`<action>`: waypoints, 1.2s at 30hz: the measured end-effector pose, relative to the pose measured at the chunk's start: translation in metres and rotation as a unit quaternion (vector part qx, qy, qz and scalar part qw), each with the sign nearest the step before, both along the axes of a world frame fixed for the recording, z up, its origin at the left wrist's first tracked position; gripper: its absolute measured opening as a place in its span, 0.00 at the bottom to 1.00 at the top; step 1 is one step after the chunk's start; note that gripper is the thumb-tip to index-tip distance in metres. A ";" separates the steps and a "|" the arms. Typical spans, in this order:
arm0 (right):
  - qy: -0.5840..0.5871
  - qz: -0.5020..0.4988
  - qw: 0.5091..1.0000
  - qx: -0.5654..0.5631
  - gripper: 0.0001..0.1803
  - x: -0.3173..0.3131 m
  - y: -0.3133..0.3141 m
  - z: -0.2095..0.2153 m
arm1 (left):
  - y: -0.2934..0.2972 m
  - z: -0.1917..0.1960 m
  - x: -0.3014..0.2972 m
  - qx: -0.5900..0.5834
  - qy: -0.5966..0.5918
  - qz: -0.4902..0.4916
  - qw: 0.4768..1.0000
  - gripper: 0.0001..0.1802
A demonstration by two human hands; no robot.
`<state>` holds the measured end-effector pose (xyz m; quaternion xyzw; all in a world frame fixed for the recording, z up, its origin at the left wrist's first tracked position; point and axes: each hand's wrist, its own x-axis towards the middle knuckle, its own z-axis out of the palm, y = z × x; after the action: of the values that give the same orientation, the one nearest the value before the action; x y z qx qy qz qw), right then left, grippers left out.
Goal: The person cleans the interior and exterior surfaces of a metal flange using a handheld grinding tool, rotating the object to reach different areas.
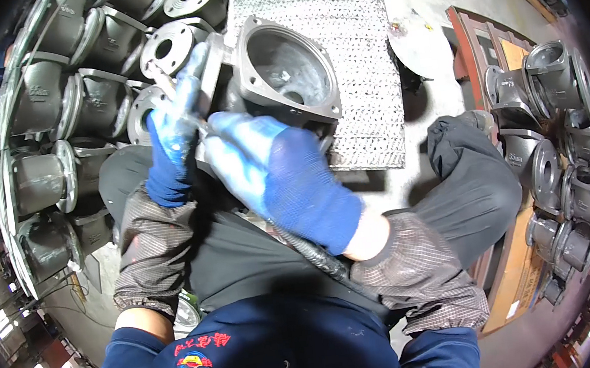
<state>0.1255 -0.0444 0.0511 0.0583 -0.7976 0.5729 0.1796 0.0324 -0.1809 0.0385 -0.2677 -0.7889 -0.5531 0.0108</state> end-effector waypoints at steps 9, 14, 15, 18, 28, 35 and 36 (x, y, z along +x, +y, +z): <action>-0.188 0.072 0.958 -0.206 0.18 0.006 0.020 0.040 | -0.001 -0.002 0.002 0.155 -0.190 0.041 0.969 0.27; -0.095 -0.053 0.976 -0.191 0.16 -0.004 0.102 0.042 | -0.015 -0.012 -0.015 -0.143 0.321 0.059 0.934 0.17; -0.129 -0.059 0.969 -0.204 0.16 -0.009 0.115 0.027 | -0.019 -0.011 -0.015 -0.149 0.323 0.062 0.932 0.17; -0.223 -0.120 0.927 -0.276 0.15 -0.016 0.122 -0.027 | -0.019 -0.014 -0.018 -0.142 0.263 0.080 0.951 0.16; -0.256 -0.124 0.910 -0.301 0.17 -0.047 0.062 -0.108 | -0.018 -0.006 -0.019 0.262 -0.285 0.154 0.909 0.21; -0.288 -0.079 0.897 -0.326 0.22 -0.071 0.065 -0.113 | -0.032 -0.024 -0.019 0.280 -0.288 0.230 0.886 0.18; -0.290 -0.081 0.897 -0.323 0.23 -0.073 0.071 -0.113 | -0.029 -0.024 -0.020 0.294 -0.298 0.241 0.876 0.19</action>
<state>0.0528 0.0269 -0.0621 -0.2363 -0.5875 0.7739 -0.0046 0.0122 -0.2095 0.0147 0.1237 -0.5960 -0.7933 -0.0136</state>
